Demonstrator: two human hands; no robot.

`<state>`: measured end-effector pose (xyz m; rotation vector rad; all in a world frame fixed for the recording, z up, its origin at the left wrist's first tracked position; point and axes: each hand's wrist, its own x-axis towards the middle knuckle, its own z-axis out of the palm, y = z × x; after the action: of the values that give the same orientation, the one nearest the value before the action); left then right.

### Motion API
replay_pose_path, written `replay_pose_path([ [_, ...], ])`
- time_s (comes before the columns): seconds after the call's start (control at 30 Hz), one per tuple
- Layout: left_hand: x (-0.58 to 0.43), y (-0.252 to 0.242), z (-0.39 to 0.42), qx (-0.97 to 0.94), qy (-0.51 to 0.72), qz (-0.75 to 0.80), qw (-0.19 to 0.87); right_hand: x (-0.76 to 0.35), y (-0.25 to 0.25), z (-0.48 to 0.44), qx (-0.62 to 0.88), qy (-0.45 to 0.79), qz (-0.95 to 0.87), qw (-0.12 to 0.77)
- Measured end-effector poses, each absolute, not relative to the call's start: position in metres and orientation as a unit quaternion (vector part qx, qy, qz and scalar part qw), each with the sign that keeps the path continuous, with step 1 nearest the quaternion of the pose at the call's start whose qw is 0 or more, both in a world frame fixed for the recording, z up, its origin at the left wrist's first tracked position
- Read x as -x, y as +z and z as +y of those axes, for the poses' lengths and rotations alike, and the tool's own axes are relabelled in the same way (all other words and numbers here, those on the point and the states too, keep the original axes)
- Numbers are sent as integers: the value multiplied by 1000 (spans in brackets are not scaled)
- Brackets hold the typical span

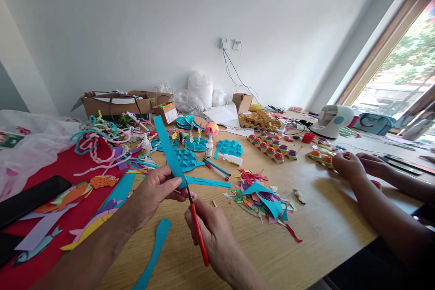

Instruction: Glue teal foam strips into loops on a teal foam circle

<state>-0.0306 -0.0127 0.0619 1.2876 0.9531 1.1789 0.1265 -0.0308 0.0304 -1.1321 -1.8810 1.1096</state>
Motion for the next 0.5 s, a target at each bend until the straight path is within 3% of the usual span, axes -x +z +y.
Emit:
replay_pose_path([
  [0.5, 32, 56, -12, -538, 495, 393, 558, -125, 19, -28, 436, 409, -715, 361],
])
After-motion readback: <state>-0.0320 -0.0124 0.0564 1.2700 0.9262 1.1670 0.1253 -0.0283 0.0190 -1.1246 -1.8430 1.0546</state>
